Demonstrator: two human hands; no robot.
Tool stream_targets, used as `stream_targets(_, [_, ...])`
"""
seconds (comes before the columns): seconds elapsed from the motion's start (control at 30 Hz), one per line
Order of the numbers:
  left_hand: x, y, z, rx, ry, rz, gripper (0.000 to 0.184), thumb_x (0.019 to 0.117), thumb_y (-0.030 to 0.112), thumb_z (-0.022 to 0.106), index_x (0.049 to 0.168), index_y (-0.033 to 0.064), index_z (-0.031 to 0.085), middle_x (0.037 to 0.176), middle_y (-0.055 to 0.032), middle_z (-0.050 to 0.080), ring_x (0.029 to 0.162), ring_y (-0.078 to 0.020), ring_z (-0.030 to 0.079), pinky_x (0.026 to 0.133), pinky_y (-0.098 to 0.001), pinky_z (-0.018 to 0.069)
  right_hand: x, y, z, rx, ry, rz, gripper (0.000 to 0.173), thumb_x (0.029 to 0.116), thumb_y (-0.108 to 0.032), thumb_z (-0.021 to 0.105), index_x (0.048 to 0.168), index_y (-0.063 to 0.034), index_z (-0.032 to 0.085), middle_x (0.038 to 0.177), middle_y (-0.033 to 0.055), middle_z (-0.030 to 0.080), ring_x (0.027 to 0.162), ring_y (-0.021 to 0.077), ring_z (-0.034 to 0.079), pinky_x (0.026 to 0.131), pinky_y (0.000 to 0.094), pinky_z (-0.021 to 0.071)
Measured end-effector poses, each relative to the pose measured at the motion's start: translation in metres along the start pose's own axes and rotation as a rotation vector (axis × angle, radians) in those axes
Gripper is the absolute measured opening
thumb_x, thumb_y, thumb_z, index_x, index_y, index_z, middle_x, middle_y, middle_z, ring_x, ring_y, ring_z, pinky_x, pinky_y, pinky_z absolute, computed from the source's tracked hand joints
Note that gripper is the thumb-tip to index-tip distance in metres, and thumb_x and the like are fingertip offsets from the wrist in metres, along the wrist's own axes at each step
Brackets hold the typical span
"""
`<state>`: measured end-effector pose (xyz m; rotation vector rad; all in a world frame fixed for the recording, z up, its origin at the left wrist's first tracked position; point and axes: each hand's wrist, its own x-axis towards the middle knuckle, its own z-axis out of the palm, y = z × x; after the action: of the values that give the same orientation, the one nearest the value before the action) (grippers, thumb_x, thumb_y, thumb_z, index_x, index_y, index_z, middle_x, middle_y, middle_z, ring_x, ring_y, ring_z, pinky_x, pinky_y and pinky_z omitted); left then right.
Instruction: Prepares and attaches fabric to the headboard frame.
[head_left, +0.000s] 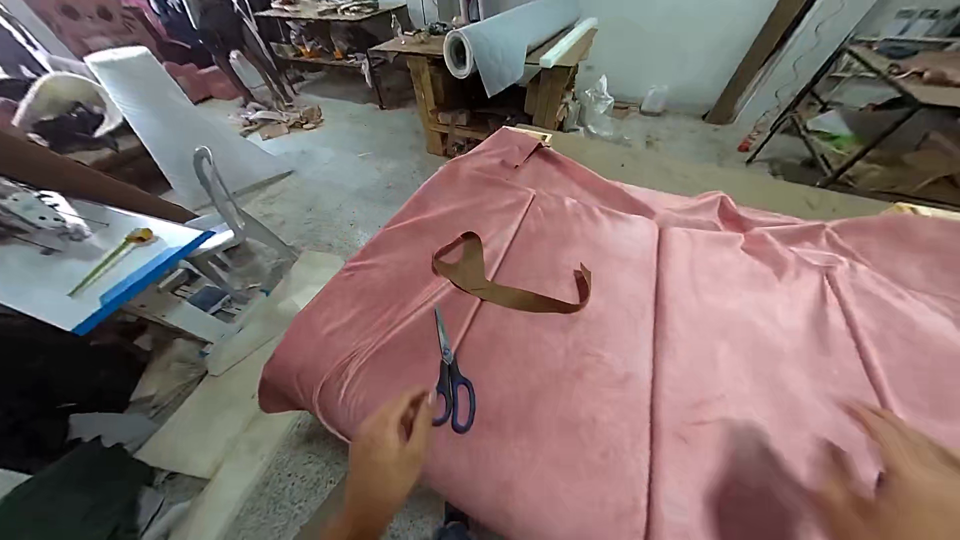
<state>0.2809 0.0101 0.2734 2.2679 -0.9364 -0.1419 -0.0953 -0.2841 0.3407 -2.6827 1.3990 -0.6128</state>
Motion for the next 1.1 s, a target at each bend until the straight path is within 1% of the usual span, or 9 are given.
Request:
stream_targets(0.13, [0.093,-0.003,-0.002,0.243,-0.302,-0.208,0.083,0.0908,0.079,0.047,0.133,0.0097,0.065,0.124,-0.0148,0.069,0.114,-0.0335,0.067,0.097,-0.0593,0.0532,0.132,-0.139,0.125,0.122,-0.095,-0.343,0.054,0.0896,-0.037,0.077,0.135,-0.0105,0.065,0.144,0.0153,0.059,0.138,0.0406,0.048,0.112,0.0699,0.034])
stream_targets(0.23, [0.116,0.005,0.024,0.318,-0.404,-0.033,0.073,0.0941,0.072,0.049,0.13,0.0109,0.067,0.126,-0.012,0.068,0.12,-0.0301,0.063,0.105,-0.0517,0.0484,0.167,-0.168,0.176,0.045,-0.232,-0.385,0.023,0.0864,-0.027,0.082,0.099,-0.0079,0.076,0.113,0.0138,0.07,0.123,0.0372,0.059,0.116,0.0727,0.0252])
stream_targets(0.33, [0.133,0.01,0.047,0.254,-0.444,0.169,0.053,0.1001,0.055,0.049,0.128,0.0141,0.069,0.113,-0.006,0.073,0.108,-0.0241,0.067,0.1,-0.0457,0.0499,0.139,-0.165,0.15,0.052,-0.27,-0.198,0.018,0.0975,-0.026,0.069,0.096,-0.0083,0.073,0.092,0.0077,0.073,0.099,0.0262,0.07,0.11,0.0576,0.044])
stream_targets(0.43, [0.15,0.04,0.071,0.221,-0.619,0.317,0.048,0.1024,0.049,0.046,0.13,0.0147,0.065,0.119,-0.0067,0.071,0.107,-0.0257,0.069,0.09,-0.0497,0.0547,0.104,-0.138,0.101,0.095,-0.028,0.075,0.016,0.0974,-0.023,0.066,0.102,-0.008,0.071,0.07,0.0119,0.067,0.063,0.0329,0.067,0.057,0.0588,0.0542])
stream_targets(0.63, [0.172,0.134,0.154,-0.053,-0.729,0.571,0.043,0.1051,0.046,0.052,0.123,0.011,0.07,0.117,-0.012,0.071,0.109,-0.0307,0.069,0.094,-0.0573,0.0554,0.095,-0.124,-0.003,0.305,0.156,0.395,0.013,0.0968,-0.018,0.069,0.106,-0.0103,0.072,0.067,0.0079,0.068,0.049,0.0229,0.065,0.048,0.0496,0.0585])
stream_targets(0.77, [0.157,0.183,0.116,-0.742,-0.772,0.094,0.042,0.1123,0.032,0.039,0.132,0.0053,0.065,0.111,-0.0146,0.072,0.098,-0.0256,0.07,0.087,-0.046,0.0576,0.03,-0.162,-0.028,0.049,0.207,0.024,0.022,0.0848,-0.013,0.07,0.106,-0.0096,0.071,0.081,0.0038,0.069,0.07,0.0202,0.068,0.06,0.0441,0.0588])
stream_targets(0.9, [0.114,0.188,0.071,-1.292,-1.369,-0.371,0.076,0.105,0.065,0.027,0.144,0.0038,0.05,0.132,-0.0162,0.067,0.116,-0.0303,0.069,0.095,-0.0481,0.0582,-0.057,-0.157,0.012,0.222,0.164,-0.099,0.014,0.0892,-0.007,0.063,0.102,-0.0085,0.069,0.126,0.0144,0.066,0.106,0.0208,0.07,0.085,0.0339,0.0623])
stream_targets(1.0, [0.109,0.195,0.081,-1.299,-1.119,-0.365,0.038,0.109,0.026,0.048,0.134,-0.0019,0.058,0.123,-0.0165,0.071,0.11,-0.0283,0.071,0.095,-0.0463,0.0584,-0.101,-0.15,0.044,0.309,0.094,0.011,0.032,0.0853,0.003,0.058,0.114,-0.0057,0.068,0.118,0.0117,0.068,0.095,0.0189,0.072,0.074,0.033,0.0633])
stream_targets(1.1, [0.157,0.203,0.098,-1.228,-0.986,-0.13,0.045,0.1129,0.031,0.036,0.136,-0.0032,0.056,0.121,-0.0175,0.072,0.11,-0.03,0.072,0.097,-0.0483,0.0589,-0.125,-0.163,0.068,0.301,0.044,0.097,0.043,0.0925,-0.006,0.059,0.135,-0.0074,0.064,0.115,0.0127,0.069,0.098,0.0227,0.071,0.081,0.0379,0.0625])
